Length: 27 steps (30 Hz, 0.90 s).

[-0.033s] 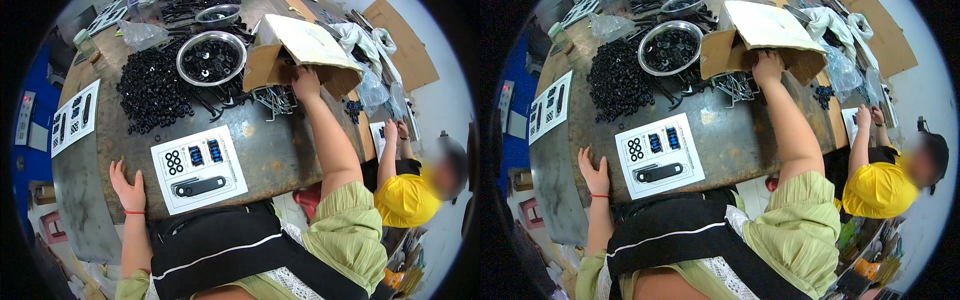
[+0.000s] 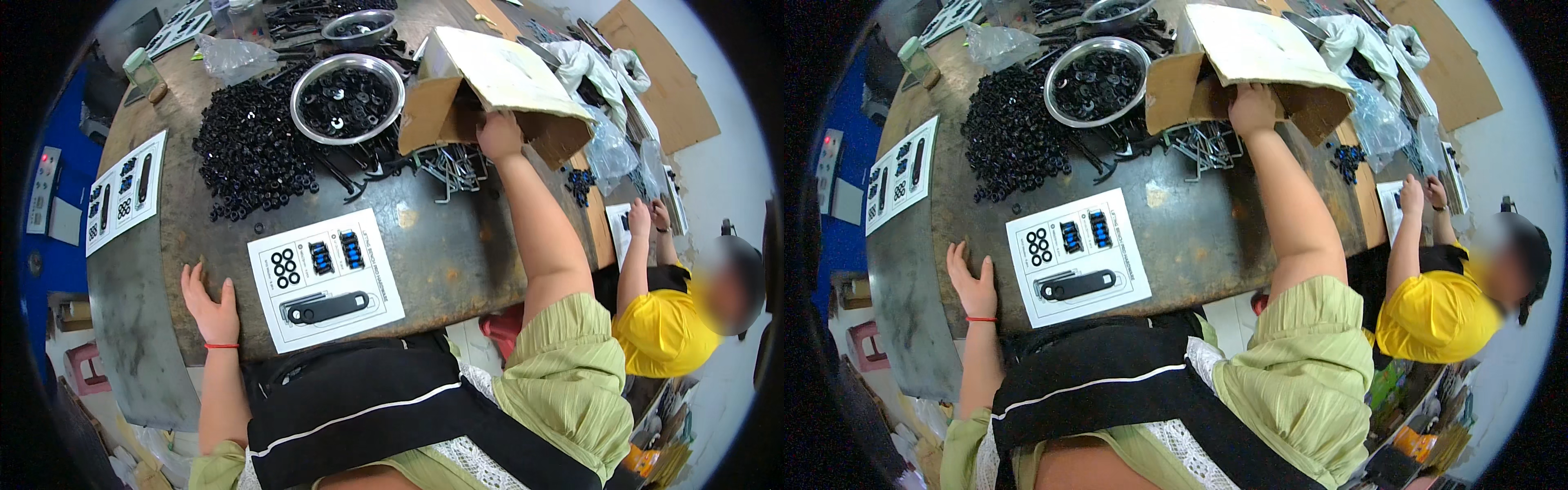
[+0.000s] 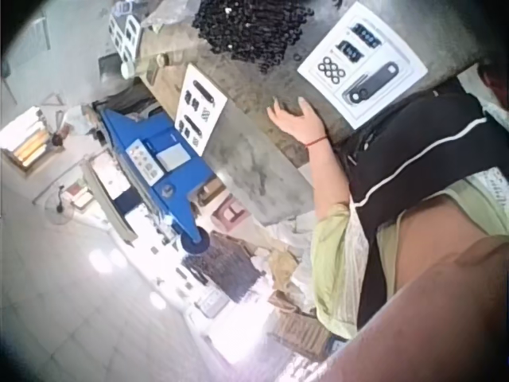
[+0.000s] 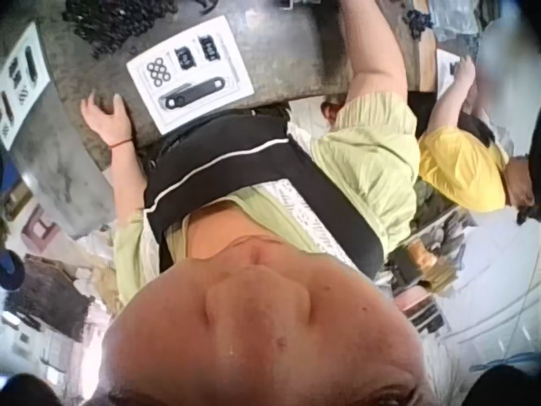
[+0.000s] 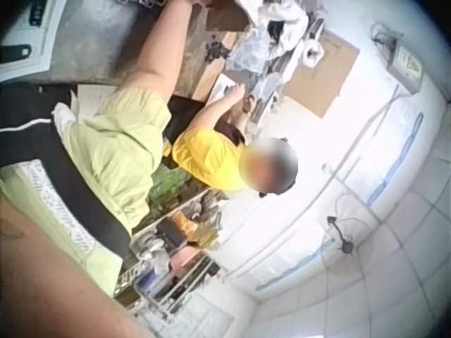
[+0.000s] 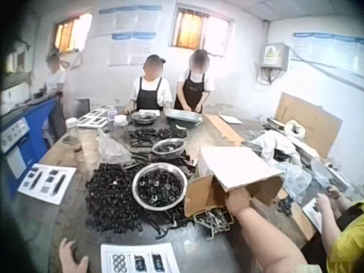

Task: The person assembles door lock hardware on a workbench. They place black lock handles and small black rings onto white packaging inserts, then move the completed inserts aside. The person repeats this process for multiple units.

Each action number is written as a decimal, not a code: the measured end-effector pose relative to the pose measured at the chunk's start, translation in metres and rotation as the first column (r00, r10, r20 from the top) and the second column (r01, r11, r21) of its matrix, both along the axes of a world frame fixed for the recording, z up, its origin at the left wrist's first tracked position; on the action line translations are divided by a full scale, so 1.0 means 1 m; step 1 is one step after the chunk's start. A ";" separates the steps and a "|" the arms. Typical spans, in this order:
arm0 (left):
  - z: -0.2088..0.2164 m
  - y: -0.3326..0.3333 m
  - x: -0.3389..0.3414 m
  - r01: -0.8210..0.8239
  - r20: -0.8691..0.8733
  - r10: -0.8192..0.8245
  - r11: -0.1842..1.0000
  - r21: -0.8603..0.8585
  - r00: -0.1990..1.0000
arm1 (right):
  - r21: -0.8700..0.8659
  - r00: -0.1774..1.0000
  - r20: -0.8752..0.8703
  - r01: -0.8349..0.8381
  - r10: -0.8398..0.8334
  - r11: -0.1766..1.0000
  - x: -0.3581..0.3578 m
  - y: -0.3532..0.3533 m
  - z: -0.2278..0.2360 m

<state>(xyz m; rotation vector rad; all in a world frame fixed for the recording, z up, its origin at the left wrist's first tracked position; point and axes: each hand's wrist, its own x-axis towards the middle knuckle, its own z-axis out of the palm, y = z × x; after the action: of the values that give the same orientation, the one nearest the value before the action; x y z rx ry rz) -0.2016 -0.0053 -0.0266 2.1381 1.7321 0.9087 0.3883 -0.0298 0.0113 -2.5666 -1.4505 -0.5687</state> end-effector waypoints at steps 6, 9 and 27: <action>-0.002 0.004 0.001 -0.070 -0.102 0.074 0.997 0.039 0.992 | 0.212 0.990 -0.046 -0.120 0.133 0.970 -0.018 0.050 0.036; 0.009 -0.003 -0.001 -0.091 -0.112 0.092 0.996 0.016 0.989 | 0.075 0.988 -0.028 -0.147 0.149 0.986 0.002 0.050 0.033; 0.020 -0.003 -0.001 -0.099 -0.173 0.090 0.994 -0.046 0.981 | -0.155 0.984 0.010 -0.176 0.180 0.972 0.034 0.038 -0.012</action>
<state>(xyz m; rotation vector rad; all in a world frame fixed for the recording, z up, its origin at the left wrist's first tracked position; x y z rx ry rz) -0.2026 -0.0079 -0.0069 2.1706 1.9314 0.7091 0.4226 0.0086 -0.0005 -2.5113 -1.7753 -0.4802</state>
